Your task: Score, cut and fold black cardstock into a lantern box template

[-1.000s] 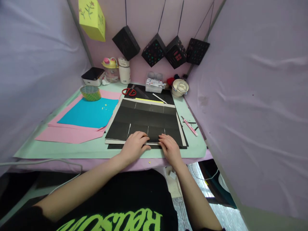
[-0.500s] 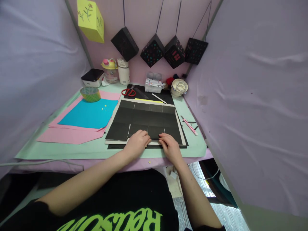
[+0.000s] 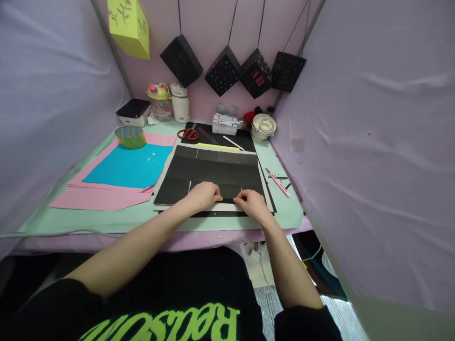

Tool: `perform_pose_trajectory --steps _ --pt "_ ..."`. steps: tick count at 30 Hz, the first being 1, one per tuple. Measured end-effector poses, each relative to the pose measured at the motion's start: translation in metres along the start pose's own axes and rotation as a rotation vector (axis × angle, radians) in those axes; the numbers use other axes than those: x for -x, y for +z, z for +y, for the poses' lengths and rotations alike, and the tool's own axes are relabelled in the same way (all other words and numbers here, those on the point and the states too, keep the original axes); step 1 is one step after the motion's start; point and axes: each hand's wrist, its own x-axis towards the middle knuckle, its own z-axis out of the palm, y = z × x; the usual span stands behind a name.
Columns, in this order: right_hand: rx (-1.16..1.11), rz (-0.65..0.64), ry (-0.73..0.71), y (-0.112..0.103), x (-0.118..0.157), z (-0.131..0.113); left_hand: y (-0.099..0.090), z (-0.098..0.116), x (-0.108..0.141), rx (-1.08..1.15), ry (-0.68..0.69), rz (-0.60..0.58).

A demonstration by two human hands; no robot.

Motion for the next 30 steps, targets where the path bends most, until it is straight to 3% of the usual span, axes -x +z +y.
perform_pose_trajectory --steps 9,13,22,26,30 --pt "0.089 0.033 0.003 -0.002 -0.008 0.002 0.002 0.003 0.001 -0.044 -0.016 -0.006" --pt "0.119 -0.011 0.060 -0.002 -0.011 0.005 0.008 0.003 0.002 -0.087 -0.007 0.037" --pt "0.135 -0.120 0.003 -0.003 -0.021 0.019 0.015 0.002 0.008 -0.158 0.032 0.097" --pt "0.150 0.045 -0.064 0.001 -0.013 0.016 0.024 0.007 0.021 -0.175 0.084 0.186" --pt "0.208 0.204 -0.318 0.012 0.003 0.009 0.039 0.010 0.034 -0.296 0.346 0.259"
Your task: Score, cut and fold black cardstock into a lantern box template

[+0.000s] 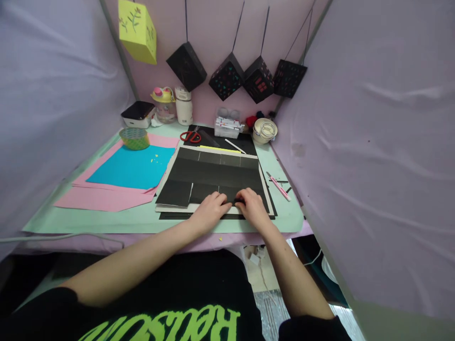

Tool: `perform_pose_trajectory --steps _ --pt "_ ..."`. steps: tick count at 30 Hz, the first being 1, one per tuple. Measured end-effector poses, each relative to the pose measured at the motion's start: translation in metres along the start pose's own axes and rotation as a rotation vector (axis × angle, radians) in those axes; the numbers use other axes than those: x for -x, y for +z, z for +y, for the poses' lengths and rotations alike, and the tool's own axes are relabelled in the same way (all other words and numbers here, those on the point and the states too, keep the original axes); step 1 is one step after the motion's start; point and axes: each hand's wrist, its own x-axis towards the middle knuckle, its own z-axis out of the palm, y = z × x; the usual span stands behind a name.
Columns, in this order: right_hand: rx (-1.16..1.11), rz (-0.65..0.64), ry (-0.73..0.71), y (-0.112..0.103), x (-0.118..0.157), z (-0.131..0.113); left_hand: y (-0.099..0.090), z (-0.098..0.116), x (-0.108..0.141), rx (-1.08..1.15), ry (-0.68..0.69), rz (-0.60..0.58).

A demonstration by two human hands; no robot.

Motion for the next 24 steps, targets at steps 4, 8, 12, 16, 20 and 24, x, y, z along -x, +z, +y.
perform_pose_trajectory --steps 4,8,12,16,20,24 --pt "0.130 0.053 -0.204 0.009 0.018 -0.009 0.009 0.007 0.003 -0.075 0.025 -0.003" --pt "0.293 0.102 -0.223 0.014 0.032 -0.019 0.013 0.019 0.005 -0.138 -0.022 0.086" --pt "0.450 0.105 -0.198 0.014 0.040 -0.028 0.016 0.030 0.013 -0.199 -0.035 0.124" --pt "0.480 0.196 -0.147 0.020 0.046 -0.028 0.019 0.029 0.022 -0.244 -0.112 0.147" --pt "0.467 0.262 -0.090 0.028 0.050 -0.027 0.021 0.024 0.028 -0.247 -0.124 0.136" --pt "0.425 0.275 -0.016 0.034 0.056 -0.030 0.024 0.023 0.037 -0.244 -0.121 0.143"
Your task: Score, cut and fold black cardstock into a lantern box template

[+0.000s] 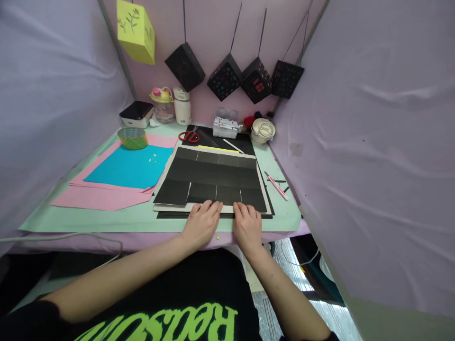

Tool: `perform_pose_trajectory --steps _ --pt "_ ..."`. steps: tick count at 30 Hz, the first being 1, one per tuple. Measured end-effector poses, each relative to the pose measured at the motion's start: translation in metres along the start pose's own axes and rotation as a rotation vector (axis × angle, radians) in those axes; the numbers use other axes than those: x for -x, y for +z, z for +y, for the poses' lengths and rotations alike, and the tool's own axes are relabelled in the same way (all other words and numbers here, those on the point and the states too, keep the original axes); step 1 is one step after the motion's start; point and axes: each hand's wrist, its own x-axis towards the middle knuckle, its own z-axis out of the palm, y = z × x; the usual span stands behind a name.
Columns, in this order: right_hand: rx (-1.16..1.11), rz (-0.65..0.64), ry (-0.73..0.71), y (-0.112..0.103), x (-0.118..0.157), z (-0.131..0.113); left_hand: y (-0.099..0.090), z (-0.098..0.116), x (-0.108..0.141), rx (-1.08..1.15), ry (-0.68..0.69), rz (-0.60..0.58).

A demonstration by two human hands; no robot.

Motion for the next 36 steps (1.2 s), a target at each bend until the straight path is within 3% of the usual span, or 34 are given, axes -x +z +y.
perform_pose_trajectory --steps 10,24,36 --pt "-0.117 -0.019 0.157 0.000 0.012 0.001 0.000 0.002 0.014 0.011 -0.029 0.004" --pt "0.086 -0.170 0.063 -0.018 -0.002 -0.025 -0.010 0.002 0.014 0.064 -0.045 0.017" --pt "-0.011 -0.085 0.101 -0.010 0.007 -0.011 -0.006 0.006 0.010 0.067 -0.078 -0.012"
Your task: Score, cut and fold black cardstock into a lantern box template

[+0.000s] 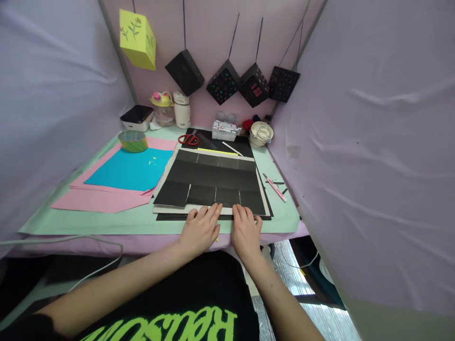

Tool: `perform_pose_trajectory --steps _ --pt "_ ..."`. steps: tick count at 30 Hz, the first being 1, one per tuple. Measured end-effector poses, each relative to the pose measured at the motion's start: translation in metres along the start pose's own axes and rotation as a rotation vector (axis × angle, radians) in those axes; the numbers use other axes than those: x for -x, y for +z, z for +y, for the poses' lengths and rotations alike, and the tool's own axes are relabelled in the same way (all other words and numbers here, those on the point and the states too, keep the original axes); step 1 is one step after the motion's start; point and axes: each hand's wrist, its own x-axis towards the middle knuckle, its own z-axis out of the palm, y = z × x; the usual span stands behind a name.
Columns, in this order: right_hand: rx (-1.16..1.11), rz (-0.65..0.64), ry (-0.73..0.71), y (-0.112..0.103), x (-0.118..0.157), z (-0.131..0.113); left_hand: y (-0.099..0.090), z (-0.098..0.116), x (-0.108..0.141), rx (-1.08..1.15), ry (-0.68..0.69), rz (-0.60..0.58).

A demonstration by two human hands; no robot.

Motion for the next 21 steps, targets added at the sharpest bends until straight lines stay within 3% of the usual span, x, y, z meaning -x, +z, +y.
perform_pose_trajectory --steps 7,15,21 --pt "-0.018 0.012 -0.008 0.001 0.000 0.005 0.000 0.004 -0.008 0.001 -0.025 -0.035" --pt "-0.031 0.037 0.011 0.007 0.005 0.002 0.002 0.002 0.001 -0.010 -0.071 -0.004" --pt "-0.093 0.042 0.004 0.006 0.008 0.016 0.001 0.000 0.000 0.019 -0.102 -0.003"
